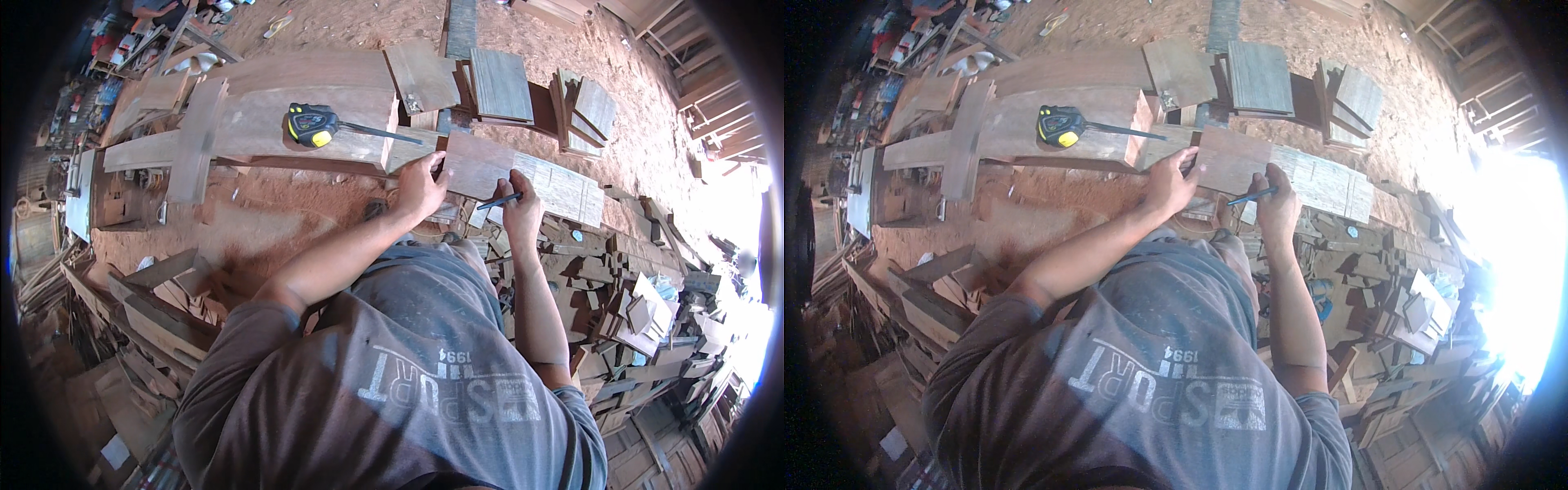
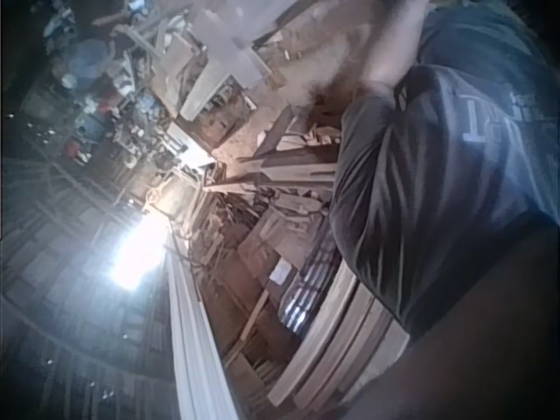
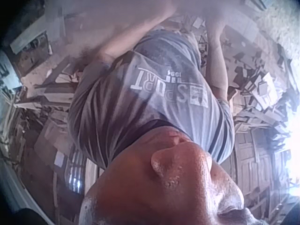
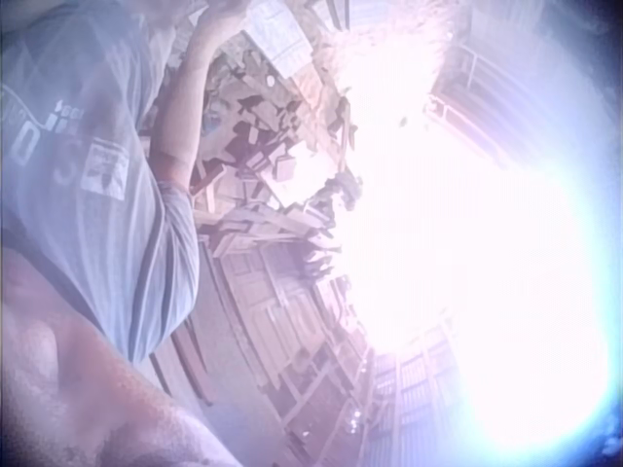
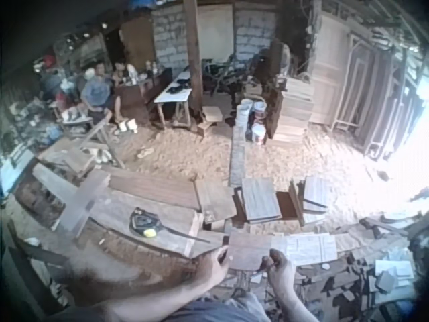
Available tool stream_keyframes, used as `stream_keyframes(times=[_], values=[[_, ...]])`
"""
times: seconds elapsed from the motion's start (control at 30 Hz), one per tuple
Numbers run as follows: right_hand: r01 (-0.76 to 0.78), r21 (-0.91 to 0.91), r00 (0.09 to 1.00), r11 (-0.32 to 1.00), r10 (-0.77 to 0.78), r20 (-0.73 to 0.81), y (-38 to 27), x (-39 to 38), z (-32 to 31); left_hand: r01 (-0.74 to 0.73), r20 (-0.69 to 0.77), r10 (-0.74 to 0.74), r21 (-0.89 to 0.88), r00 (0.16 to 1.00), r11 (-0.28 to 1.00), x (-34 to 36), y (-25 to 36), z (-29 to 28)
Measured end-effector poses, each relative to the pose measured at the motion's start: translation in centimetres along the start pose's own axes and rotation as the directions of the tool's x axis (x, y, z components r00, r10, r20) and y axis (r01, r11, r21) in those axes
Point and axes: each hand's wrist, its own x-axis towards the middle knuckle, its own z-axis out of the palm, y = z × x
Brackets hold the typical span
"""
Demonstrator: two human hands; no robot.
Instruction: The person measures and marks a small wooden plank with a tape measure and pencil, then uses a handheld circular saw to cut the plank. They handle the cut pieces and place them on the workbench.
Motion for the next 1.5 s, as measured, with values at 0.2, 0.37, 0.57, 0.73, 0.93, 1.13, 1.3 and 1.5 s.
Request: stream_keyframes(times=[0.2,0.37,0.57,0.73,0.93,1.13,1.3,1.5], values=[[-0.008,0.045,1.0,0.999,0.008,-0.003,0.3,0.4,0.3,0.039,-0.003,-0.039,-0.024,0.999,0.999,0.3,-0.2,0.1],[-0.106,0.247,0.992,0.963,0.087,0.086,0.8,0.8,0.2,0.057,0.033,-0.057,-0.005,0.998,0.998,0.4,0.5,-0.5],[-0.123,0.338,0.992,0.933,0.103,0.078,1.3,0.7,0.7,0.049,0.02,-0.049,-0.015,0.999,0.999,0.3,-0.1,-0.2],[-0.108,0.249,0.994,0.962,0.098,0.053,1.4,0.7,0.4,0.041,0.026,-0.04,-0.037,0.999,0.998,0.1,0.2,-0.2],[-0.146,0.257,0.988,0.955,0.129,0.084,-2.0,0.2,-0.5,0.008,-0.014,-0.009,-0.06,1.0,0.998,-0.2,-0.2,0.0],[-0.065,0.24,0.996,0.969,0.047,0.081,0.4,1.1,0.0,0.008,-0.009,-0.009,-0.022,1.0,1.0,0.1,-0.9,0.8],[0.003,0.173,0.996,0.985,-0.02,0.092,1.7,1.9,0.4,-0.067,-0.051,0.063,-0.09,0.997,0.994,0.3,-1.7,1.2],[-0.001,0.14,0.995,0.99,-0.013,0.096,1.5,2.1,0.3,0.04,0.031,-0.037,-0.1,0.999,0.994,0.4,-0.9,0.6]])
